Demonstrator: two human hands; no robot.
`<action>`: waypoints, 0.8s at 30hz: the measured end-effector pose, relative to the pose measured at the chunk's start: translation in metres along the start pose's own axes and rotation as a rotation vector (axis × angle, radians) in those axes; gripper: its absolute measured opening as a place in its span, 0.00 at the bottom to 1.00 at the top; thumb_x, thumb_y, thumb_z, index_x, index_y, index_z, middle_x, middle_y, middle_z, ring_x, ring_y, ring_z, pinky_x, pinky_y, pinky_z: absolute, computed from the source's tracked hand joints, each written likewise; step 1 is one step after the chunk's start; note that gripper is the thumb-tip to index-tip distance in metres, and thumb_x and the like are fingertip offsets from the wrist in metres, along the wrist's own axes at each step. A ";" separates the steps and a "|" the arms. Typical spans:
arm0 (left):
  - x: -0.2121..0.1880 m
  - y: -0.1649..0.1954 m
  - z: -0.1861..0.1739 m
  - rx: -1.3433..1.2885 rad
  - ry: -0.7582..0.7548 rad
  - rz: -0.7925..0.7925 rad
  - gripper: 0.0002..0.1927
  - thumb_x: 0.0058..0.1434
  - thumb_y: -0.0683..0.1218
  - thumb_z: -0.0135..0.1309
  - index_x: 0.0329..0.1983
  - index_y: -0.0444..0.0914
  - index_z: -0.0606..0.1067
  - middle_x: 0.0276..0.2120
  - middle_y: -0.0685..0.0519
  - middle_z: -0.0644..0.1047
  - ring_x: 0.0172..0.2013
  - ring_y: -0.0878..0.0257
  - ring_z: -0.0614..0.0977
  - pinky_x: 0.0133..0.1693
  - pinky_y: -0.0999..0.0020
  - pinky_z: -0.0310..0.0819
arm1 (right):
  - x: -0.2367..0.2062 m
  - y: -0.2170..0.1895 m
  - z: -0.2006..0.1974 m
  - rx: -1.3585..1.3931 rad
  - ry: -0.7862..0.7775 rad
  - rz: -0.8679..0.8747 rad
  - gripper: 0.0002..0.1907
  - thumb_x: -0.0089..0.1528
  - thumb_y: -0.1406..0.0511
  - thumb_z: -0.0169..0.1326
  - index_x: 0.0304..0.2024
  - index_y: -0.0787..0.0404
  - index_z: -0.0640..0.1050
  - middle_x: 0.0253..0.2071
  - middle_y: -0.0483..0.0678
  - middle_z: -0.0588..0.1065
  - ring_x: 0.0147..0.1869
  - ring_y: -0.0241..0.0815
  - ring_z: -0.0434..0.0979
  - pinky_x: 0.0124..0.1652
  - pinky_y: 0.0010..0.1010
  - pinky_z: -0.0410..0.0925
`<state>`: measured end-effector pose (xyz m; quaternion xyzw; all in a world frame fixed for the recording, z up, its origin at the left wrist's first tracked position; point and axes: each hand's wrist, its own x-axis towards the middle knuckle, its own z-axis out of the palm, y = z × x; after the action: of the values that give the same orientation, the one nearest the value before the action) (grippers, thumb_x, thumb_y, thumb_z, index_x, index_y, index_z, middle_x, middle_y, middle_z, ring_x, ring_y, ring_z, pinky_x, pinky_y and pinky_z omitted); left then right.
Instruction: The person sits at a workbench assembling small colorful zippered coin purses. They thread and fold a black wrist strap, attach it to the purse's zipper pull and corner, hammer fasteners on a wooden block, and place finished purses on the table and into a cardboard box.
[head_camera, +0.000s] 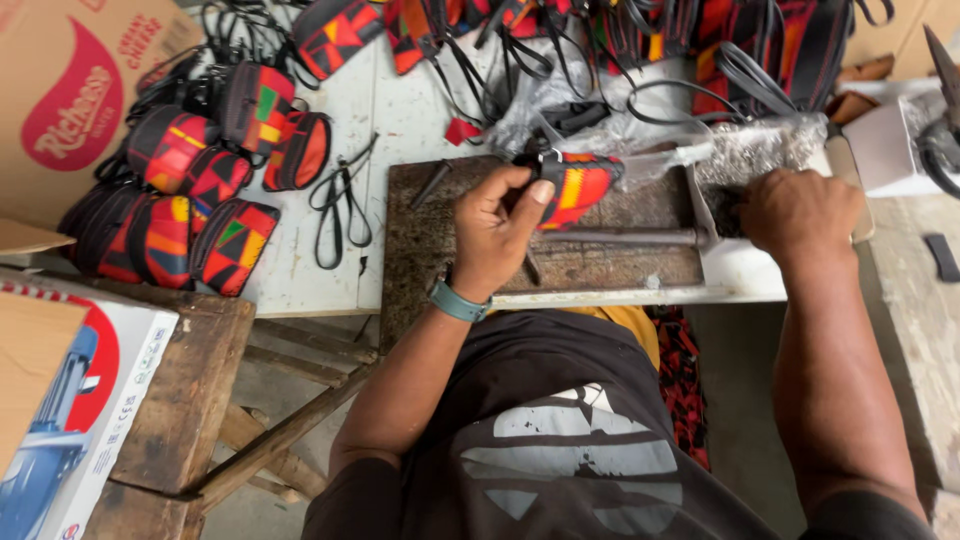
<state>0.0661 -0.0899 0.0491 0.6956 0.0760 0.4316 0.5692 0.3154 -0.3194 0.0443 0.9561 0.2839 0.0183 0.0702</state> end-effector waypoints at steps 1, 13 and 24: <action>0.001 0.002 0.000 0.013 -0.006 0.014 0.07 0.68 0.43 0.60 0.43 0.33 0.78 0.28 0.64 0.75 0.28 0.79 0.70 0.28 0.78 0.63 | 0.008 0.001 0.008 -0.072 0.015 0.006 0.15 0.67 0.53 0.52 0.41 0.50 0.86 0.43 0.54 0.83 0.48 0.56 0.83 0.47 0.47 0.72; 0.010 -0.005 -0.009 -0.101 0.039 -0.099 0.07 0.68 0.42 0.59 0.37 0.33 0.77 0.26 0.65 0.73 0.28 0.80 0.68 0.29 0.80 0.62 | 0.021 0.004 0.011 -0.072 -0.138 -0.152 0.16 0.69 0.56 0.45 0.48 0.48 0.84 0.48 0.51 0.83 0.53 0.54 0.82 0.50 0.46 0.74; 0.007 0.000 -0.005 -0.090 0.043 -0.083 0.06 0.68 0.43 0.60 0.38 0.34 0.78 0.28 0.62 0.76 0.29 0.78 0.72 0.30 0.79 0.66 | 0.013 -0.003 0.002 -0.031 -0.132 -0.081 0.15 0.66 0.55 0.50 0.51 0.40 0.84 0.48 0.52 0.83 0.52 0.56 0.83 0.50 0.45 0.75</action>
<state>0.0667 -0.0818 0.0524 0.6563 0.0976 0.4254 0.6154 0.3249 -0.3103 0.0418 0.9417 0.3169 -0.0435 0.1042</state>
